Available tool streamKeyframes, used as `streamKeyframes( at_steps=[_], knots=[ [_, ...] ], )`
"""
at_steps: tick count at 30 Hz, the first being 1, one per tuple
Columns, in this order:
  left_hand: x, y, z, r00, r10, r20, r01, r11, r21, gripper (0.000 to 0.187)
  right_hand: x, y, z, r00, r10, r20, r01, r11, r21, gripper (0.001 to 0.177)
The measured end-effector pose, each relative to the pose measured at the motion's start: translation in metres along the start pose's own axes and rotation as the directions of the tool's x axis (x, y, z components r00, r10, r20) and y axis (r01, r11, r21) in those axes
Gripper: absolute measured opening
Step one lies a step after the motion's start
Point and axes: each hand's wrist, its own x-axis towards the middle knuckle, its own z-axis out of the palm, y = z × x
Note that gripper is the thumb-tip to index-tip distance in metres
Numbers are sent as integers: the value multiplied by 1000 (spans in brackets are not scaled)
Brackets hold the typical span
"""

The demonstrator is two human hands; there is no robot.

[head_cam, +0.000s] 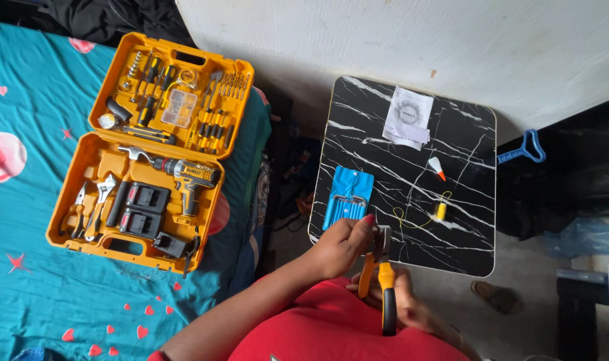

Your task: The person applies glue to a small yellow component, then uses pliers to strip the insulation from a wire. They retrieve a socket from a blue case and a hammer from a yellow toolbox, then use the hammer to tap the socket. The person continues to manipulate the wire and tools on a small table.

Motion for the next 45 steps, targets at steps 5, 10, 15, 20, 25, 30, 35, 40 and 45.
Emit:
streamKeyframes(
  at_steps=[5, 10, 15, 20, 25, 30, 35, 40, 45],
  knots=[
    [6, -1, 1, 1000, -1, 21, 2, 998, -57, 56, 8, -23, 5, 987, 160, -18, -149, 868, -473, 64],
    [2, 21, 3, 997, -75, -5, 75, 997, 30, 55, 16, -28, 20, 947, 213, -241, -280, 914, -293, 30],
    [8, 38, -3, 999, 24, -30, -17, 974, 226, 60, 23, 5, 13, 891, 47, -452, -210, 925, -318, 33],
    [23, 32, -14, 996, 86, -11, -82, 975, 205, 61, 20, 17, -9, 860, 71, -505, -142, 985, -103, 47],
    [35, 40, -26, 997, 73, 8, -73, 961, 267, 61, 49, -14, -11, 969, 48, -242, -60, 997, -45, 34],
    [32, 70, -39, 987, 134, 86, -159, 863, 479, 54, 64, -45, 14, 987, 27, -159, -22, 999, 37, 35],
    [26, 76, -44, 985, 103, 140, -160, 850, 502, 55, 70, -40, 22, 986, 70, -154, -41, 982, 182, 56],
    [34, 53, -46, 965, 258, 43, -262, 951, 167, 53, 64, -45, 15, 997, -78, 9, 79, 993, -88, 32],
    [33, 46, -51, 966, 6, 258, 178, 705, -686, 55, 56, -59, 18, 965, -122, -233, 54, 959, -280, 40]
  ],
)
